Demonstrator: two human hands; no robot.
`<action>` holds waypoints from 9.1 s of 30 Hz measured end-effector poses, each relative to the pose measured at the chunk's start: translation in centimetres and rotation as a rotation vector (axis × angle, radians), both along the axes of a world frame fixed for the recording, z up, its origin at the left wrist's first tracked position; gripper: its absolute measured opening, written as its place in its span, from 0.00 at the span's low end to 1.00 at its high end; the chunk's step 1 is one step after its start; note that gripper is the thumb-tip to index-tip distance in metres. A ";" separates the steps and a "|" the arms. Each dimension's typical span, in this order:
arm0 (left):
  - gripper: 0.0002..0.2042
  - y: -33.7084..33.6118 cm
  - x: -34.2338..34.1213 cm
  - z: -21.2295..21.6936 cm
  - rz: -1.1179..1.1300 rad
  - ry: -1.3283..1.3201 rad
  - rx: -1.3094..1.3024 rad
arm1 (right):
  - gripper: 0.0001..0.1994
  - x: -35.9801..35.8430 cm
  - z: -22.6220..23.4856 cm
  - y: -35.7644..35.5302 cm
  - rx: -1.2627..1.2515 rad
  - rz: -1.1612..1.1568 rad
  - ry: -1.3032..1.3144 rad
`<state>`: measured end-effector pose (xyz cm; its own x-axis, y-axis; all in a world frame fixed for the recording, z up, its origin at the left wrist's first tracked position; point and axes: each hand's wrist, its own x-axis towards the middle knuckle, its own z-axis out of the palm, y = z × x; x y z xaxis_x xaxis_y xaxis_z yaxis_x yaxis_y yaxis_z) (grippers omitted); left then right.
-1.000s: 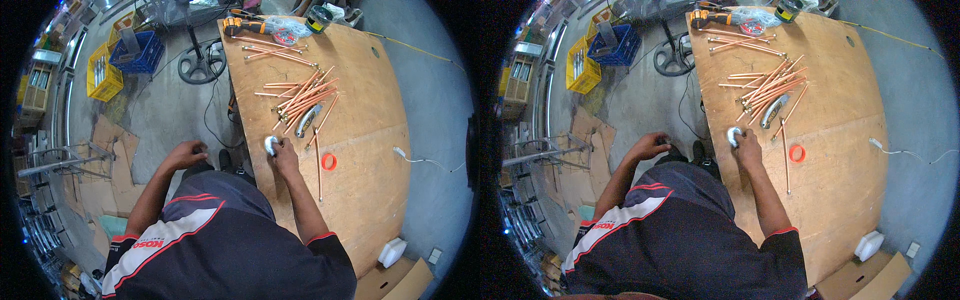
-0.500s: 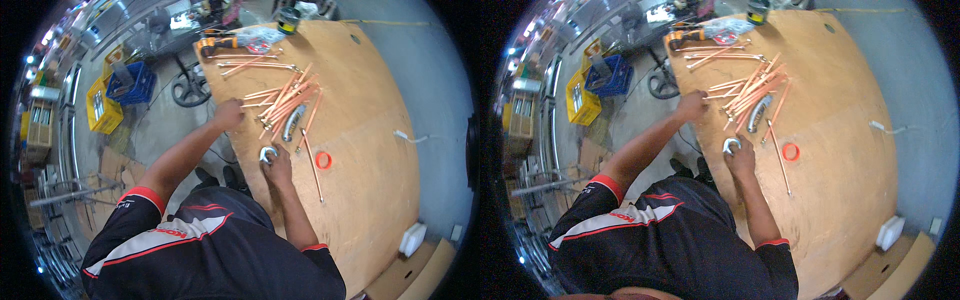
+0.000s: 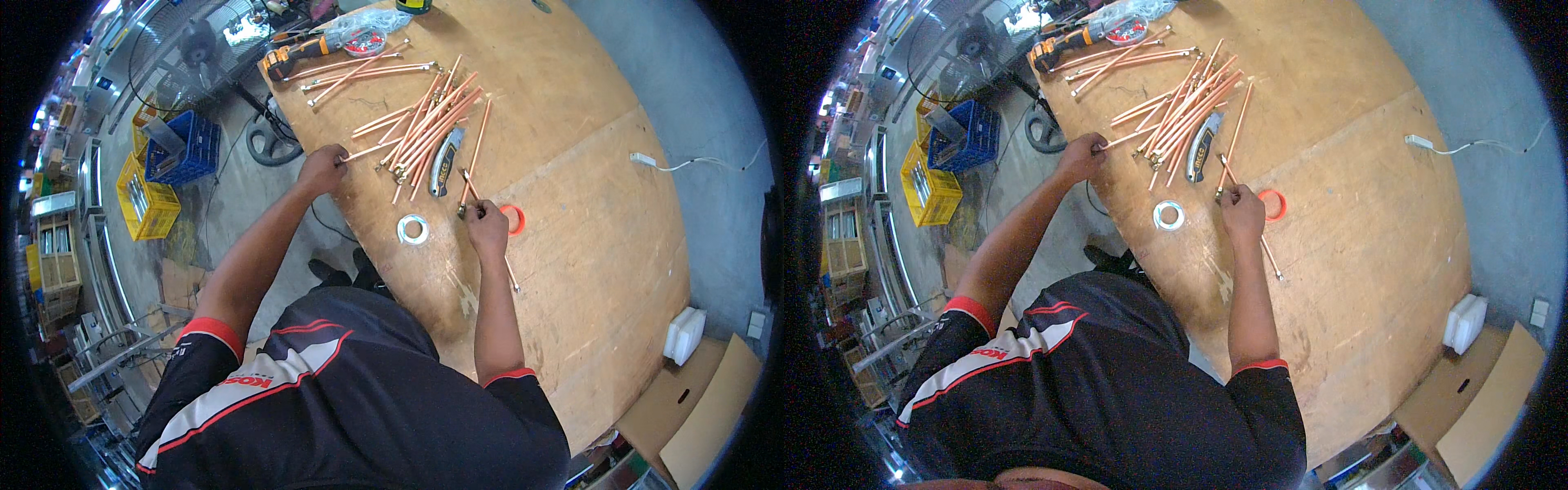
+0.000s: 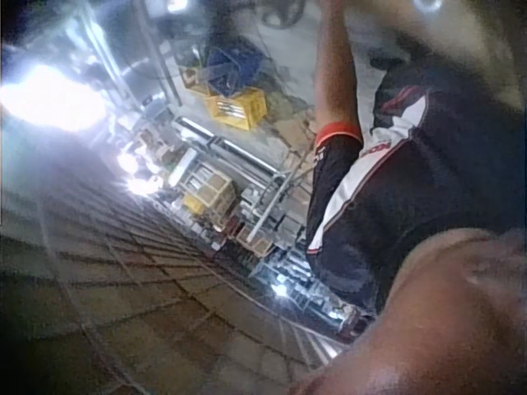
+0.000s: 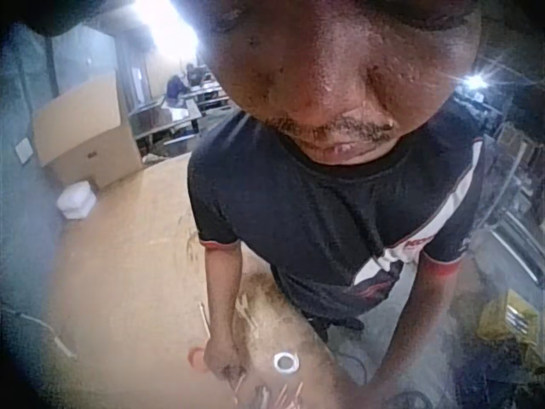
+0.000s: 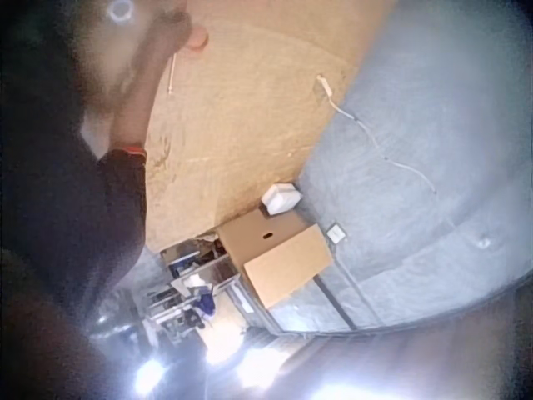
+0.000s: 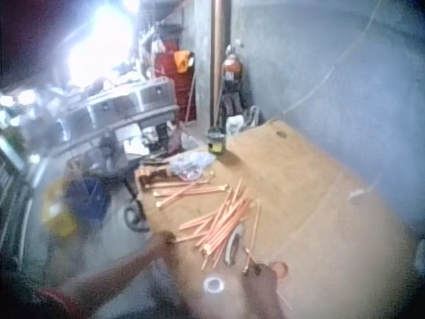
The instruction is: The person repeatedly wraps white tape around the ends of short copper tubes. They pick up each tube, apply tape by hand, and place the finished pieces on the table. The process is repeated for multiple tubes throughout the clip.
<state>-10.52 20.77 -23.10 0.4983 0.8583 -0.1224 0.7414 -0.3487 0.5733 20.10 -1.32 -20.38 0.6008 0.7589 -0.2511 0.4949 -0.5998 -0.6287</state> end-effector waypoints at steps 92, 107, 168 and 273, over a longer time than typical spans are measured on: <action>0.13 -45.0 -18.5 22.2 1.138 -0.674 0.087 | 0.13 -35.1 17.6 -6.6 0.605 1.985 0.293; 0.13 -53.3 -18.8 21.7 1.214 -0.645 0.228 | 0.17 -35.0 16.3 -9.9 0.128 2.167 1.043; 0.08 -56.6 -17.4 20.4 1.542 -0.759 0.684 | 0.10 -46.0 20.8 -17.3 0.913 2.348 0.347; 0.12 -57.4 -14.4 14.3 1.623 -1.287 0.431 | 0.12 -43.3 12.6 -17.7 0.288 1.964 0.592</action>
